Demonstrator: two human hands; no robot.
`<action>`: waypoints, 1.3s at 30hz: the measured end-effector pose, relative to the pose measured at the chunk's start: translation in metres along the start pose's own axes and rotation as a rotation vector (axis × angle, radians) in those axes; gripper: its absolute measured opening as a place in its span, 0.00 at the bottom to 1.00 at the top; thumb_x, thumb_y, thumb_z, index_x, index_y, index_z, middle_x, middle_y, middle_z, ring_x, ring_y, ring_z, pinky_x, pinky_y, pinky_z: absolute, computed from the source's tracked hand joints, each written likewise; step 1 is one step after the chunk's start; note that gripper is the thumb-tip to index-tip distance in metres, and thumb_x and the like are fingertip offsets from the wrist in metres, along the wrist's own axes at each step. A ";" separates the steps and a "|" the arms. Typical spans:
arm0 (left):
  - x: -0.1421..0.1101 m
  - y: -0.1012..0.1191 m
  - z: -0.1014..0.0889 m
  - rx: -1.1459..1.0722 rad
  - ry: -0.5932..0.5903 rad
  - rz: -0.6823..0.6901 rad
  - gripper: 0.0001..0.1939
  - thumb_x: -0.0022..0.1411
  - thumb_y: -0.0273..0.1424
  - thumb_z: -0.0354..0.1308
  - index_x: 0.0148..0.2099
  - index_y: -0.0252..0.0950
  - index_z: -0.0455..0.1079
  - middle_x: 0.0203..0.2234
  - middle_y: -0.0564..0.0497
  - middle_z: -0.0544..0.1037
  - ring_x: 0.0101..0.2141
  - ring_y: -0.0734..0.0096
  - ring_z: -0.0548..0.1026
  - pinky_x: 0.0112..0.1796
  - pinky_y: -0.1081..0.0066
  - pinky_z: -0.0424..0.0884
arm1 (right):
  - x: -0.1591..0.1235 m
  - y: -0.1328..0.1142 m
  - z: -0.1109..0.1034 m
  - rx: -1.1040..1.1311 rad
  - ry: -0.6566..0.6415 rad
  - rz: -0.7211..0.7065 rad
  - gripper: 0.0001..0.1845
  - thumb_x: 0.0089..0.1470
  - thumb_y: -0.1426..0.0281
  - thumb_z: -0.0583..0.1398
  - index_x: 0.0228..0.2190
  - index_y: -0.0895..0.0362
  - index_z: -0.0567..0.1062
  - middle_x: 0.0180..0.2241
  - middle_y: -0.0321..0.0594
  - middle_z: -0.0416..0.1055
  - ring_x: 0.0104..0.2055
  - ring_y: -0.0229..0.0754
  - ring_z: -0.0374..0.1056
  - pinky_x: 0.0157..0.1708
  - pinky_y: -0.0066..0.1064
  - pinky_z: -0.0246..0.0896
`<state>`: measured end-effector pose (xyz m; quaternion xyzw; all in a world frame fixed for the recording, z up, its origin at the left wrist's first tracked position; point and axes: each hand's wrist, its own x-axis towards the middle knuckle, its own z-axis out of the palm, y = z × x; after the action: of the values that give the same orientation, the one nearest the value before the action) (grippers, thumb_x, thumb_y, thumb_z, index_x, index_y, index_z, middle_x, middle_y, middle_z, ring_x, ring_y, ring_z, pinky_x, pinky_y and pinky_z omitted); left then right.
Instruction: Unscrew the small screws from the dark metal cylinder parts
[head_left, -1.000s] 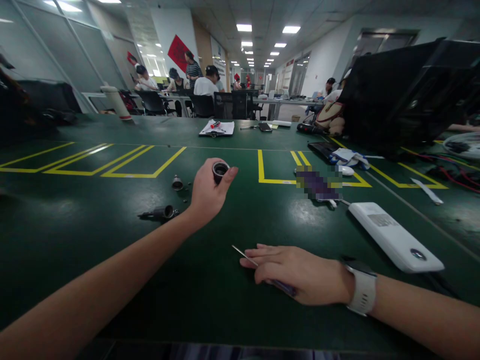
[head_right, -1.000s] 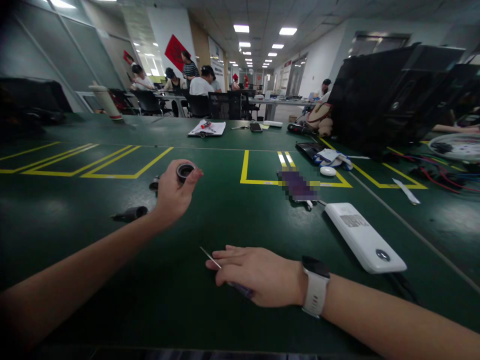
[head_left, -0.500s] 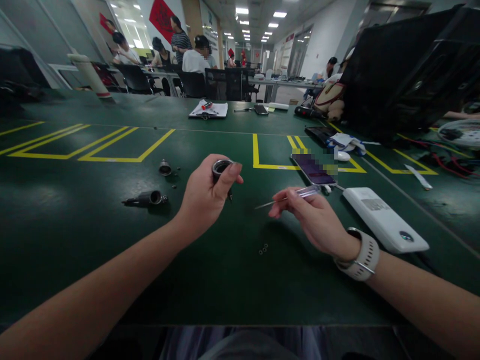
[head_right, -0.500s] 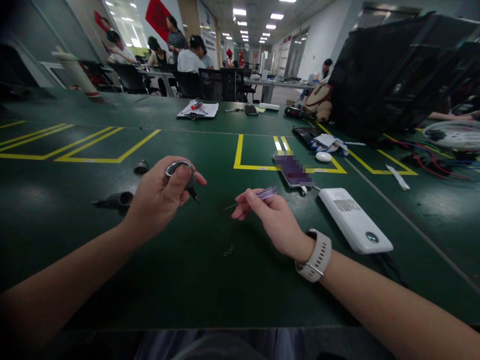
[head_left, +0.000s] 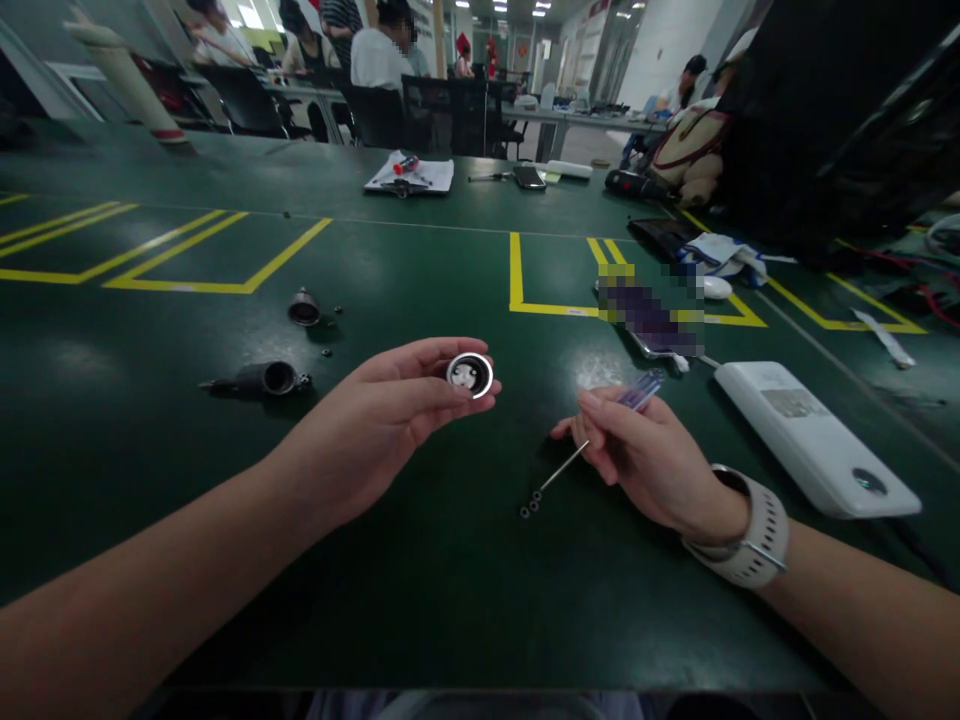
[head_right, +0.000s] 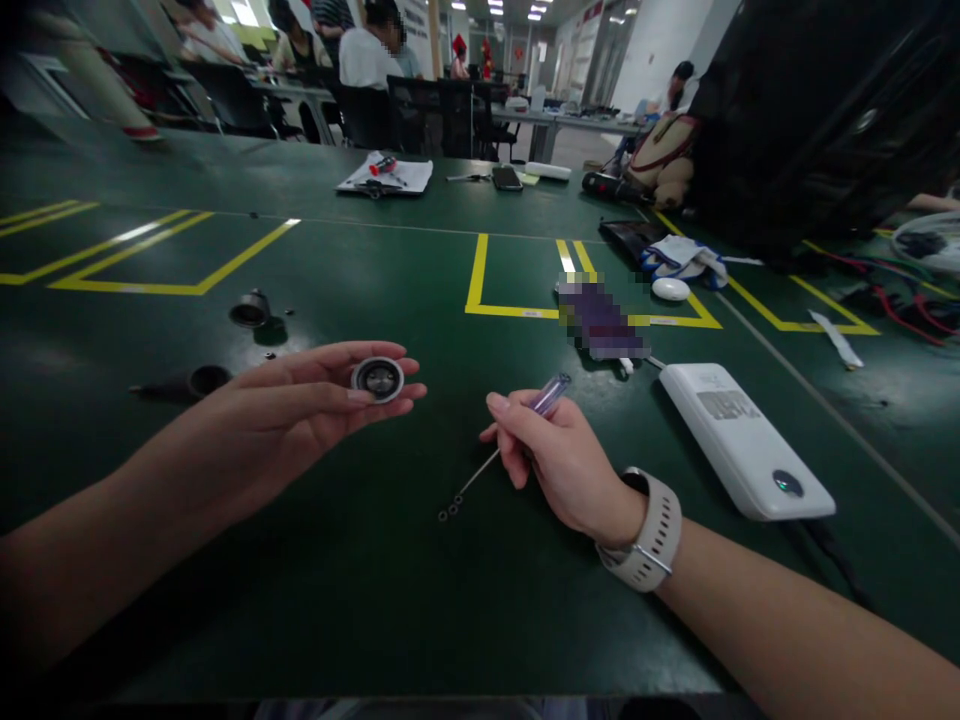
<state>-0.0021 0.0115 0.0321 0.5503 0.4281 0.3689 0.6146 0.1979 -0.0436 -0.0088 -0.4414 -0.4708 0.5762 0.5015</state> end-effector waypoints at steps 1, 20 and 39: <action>0.000 0.000 0.000 -0.003 0.001 -0.006 0.13 0.52 0.21 0.55 0.40 0.35 0.72 0.35 0.46 0.77 0.39 0.59 0.76 0.39 0.59 0.76 | 0.000 0.001 0.000 -0.015 -0.007 -0.002 0.19 0.56 0.63 0.55 0.15 0.55 0.67 0.10 0.26 0.57 0.15 0.32 0.55 0.44 0.37 0.60; -0.006 -0.007 0.007 0.008 -0.040 -0.054 0.13 0.50 0.21 0.56 0.39 0.36 0.74 0.37 0.47 0.78 0.39 0.60 0.76 0.40 0.59 0.75 | -0.006 -0.006 0.008 0.057 0.155 -0.066 0.18 0.53 0.62 0.57 0.16 0.56 0.69 0.14 0.33 0.61 0.21 0.35 0.60 0.27 0.30 0.61; -0.012 -0.016 0.018 0.028 -0.039 -0.040 0.15 0.49 0.21 0.53 0.40 0.37 0.70 0.37 0.48 0.78 0.42 0.62 0.75 0.42 0.61 0.72 | -0.030 -0.014 0.021 -0.708 -0.128 -0.642 0.11 0.53 0.77 0.54 0.38 0.54 0.70 0.32 0.41 0.72 0.37 0.43 0.67 0.38 0.37 0.63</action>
<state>0.0098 -0.0077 0.0186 0.5571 0.4321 0.3398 0.6224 0.1823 -0.0747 0.0094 -0.3810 -0.7805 0.2223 0.4430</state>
